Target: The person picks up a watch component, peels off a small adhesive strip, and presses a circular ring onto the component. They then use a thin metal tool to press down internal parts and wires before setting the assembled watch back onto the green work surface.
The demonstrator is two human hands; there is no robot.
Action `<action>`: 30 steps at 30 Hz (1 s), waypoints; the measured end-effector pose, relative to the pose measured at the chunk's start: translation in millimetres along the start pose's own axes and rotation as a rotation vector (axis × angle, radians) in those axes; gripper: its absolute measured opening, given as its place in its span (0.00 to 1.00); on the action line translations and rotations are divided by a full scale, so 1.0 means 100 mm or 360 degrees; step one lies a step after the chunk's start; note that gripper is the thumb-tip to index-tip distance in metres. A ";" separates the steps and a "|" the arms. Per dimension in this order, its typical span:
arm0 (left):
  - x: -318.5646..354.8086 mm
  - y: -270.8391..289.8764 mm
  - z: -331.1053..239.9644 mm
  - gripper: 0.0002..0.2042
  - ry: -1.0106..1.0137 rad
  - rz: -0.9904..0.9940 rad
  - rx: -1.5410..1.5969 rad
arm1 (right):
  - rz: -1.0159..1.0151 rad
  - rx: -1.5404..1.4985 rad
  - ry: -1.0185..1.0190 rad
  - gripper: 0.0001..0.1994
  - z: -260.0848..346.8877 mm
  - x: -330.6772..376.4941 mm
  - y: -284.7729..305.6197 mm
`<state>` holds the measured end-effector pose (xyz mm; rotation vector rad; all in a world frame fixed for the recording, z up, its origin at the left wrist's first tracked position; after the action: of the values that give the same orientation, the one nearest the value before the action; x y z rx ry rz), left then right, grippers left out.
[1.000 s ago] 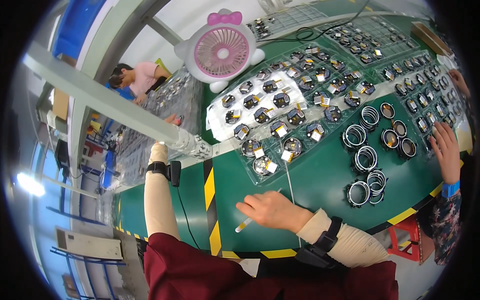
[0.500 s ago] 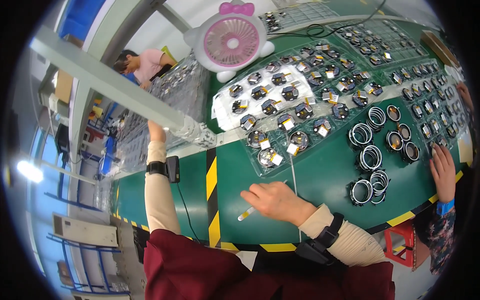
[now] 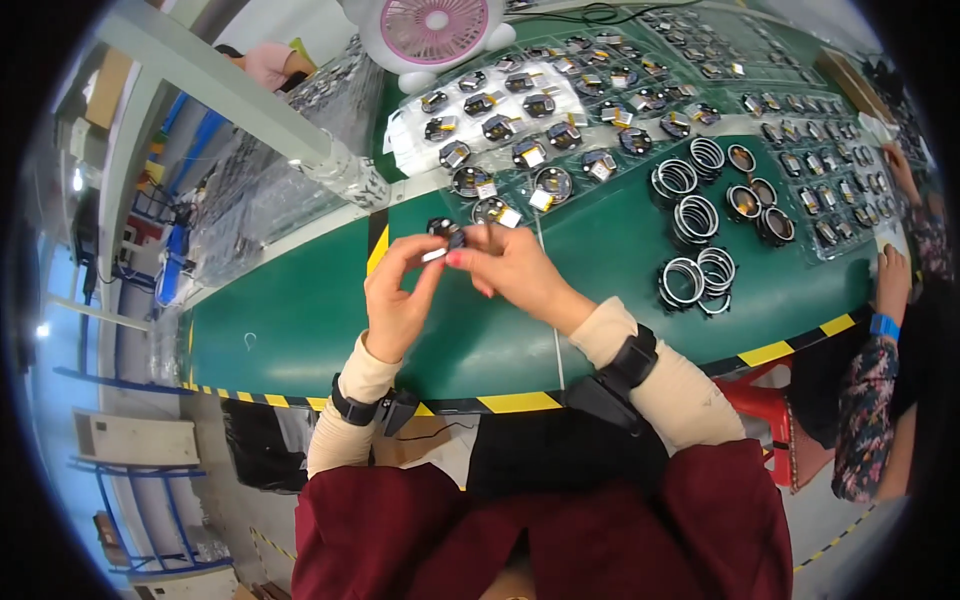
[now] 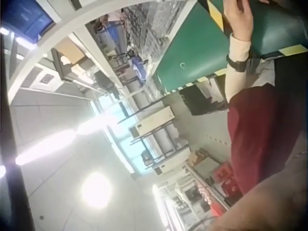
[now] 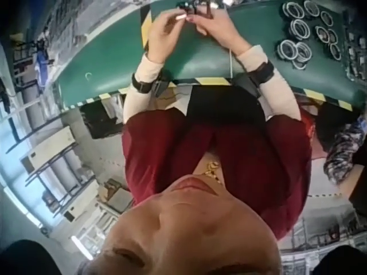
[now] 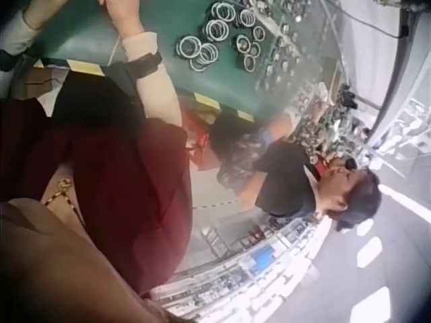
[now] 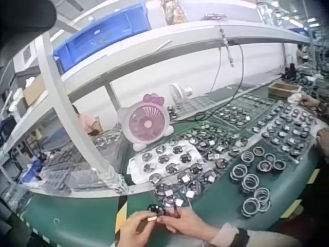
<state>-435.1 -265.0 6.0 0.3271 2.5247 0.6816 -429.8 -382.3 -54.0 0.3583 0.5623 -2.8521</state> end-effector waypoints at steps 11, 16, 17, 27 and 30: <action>-0.22 -0.27 0.48 0.07 0.0618 0.0008 0.0757 | -0.0253 -0.0237 -0.0081 0.09 -0.16 0.04 0.17; -0.16 -0.34 0.76 0.06 0.0765 0.0086 0.0939 | -0.0288 -0.0114 -0.0038 0.11 -0.13 0.01 0.12; -0.14 -0.36 0.80 0.06 0.0872 0.0113 0.1094 | -0.0313 -0.0091 -0.0025 0.12 -0.13 0.01 0.13; -0.09 -0.42 0.78 0.08 0.1009 0.0199 0.1470 | -0.0327 0.0167 0.0012 0.13 -0.12 -0.02 0.14; -0.09 -0.44 0.76 0.09 0.0998 0.0160 0.1456 | -0.0329 0.0211 0.0058 0.13 -0.08 -0.02 0.13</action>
<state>-391.9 -274.3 -70.2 0.6184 3.3052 -0.4876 -423.4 -390.8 -65.7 0.3963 0.4415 -3.0972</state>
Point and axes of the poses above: each hand's wrist, its own x-axis away from the middle knuckle, its own y-axis out of the back of the hand, z = x × y, the point moved 7 cm from there along -x, towards the middle knuckle, and after that the axes turned 12 degrees about y, right-handed, at the moved point
